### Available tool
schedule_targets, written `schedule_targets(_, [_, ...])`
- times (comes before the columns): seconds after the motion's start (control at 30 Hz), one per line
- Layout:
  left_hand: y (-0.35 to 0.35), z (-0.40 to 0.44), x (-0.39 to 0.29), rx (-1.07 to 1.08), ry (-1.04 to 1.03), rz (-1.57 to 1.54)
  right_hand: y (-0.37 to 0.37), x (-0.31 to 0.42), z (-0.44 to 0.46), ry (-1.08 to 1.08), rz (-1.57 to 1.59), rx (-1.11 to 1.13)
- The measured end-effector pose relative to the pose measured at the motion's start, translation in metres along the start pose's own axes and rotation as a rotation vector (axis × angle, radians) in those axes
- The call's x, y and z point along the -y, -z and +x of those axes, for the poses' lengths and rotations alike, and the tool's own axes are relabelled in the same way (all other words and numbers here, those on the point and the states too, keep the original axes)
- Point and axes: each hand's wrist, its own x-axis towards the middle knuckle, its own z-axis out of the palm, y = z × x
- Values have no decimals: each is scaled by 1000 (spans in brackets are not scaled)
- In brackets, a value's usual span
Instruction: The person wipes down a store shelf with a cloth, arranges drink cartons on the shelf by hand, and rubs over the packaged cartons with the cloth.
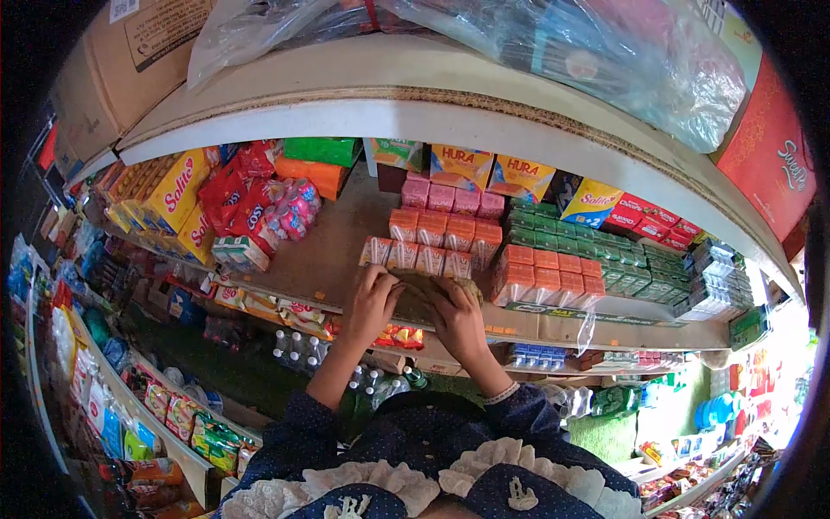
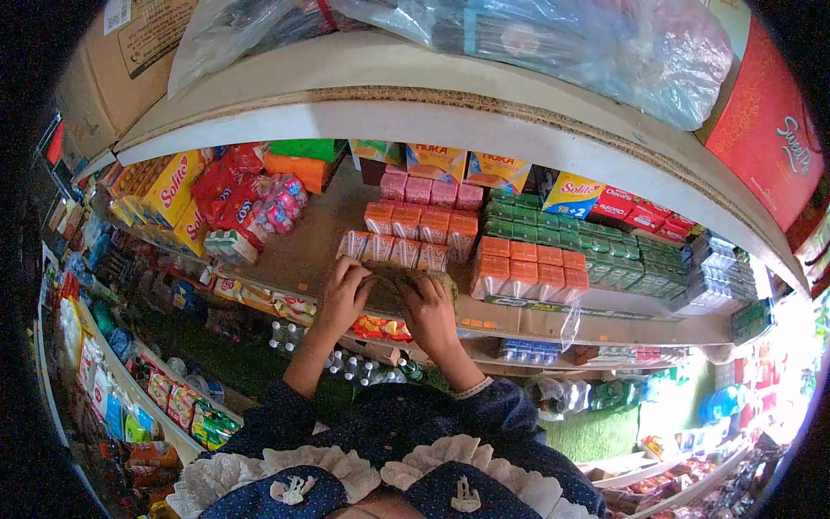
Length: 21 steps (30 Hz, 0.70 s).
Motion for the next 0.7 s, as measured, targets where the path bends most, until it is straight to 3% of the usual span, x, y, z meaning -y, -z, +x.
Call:
schedule_targets(0.1, [-4,11,8,90,103,-11,3,-8,15,19,-21,-9])
schedule_targets(0.17, [-14,25,25,-40,-155,283,-12,-25,33,-4,-93,25])
schedule_targets(0.2, [-15,36,30,-38,-150,284,-21,-33,44,-3,-90,29])
schedule_targets(0.27, [-16,58,41,284,49,164,-37,-43,61,-44,-230,29])
schedule_targets(0.43, [-23,64,37,275,110,189,-45,-46,61,-71,-179,94])
schedule_targets(0.6, [-7,23,9,211,-26,244,-28,-29,25,38,-270,108])
schedule_targets(0.7, [0,17,0,178,-48,263,-22,-23,18,6,-262,236])
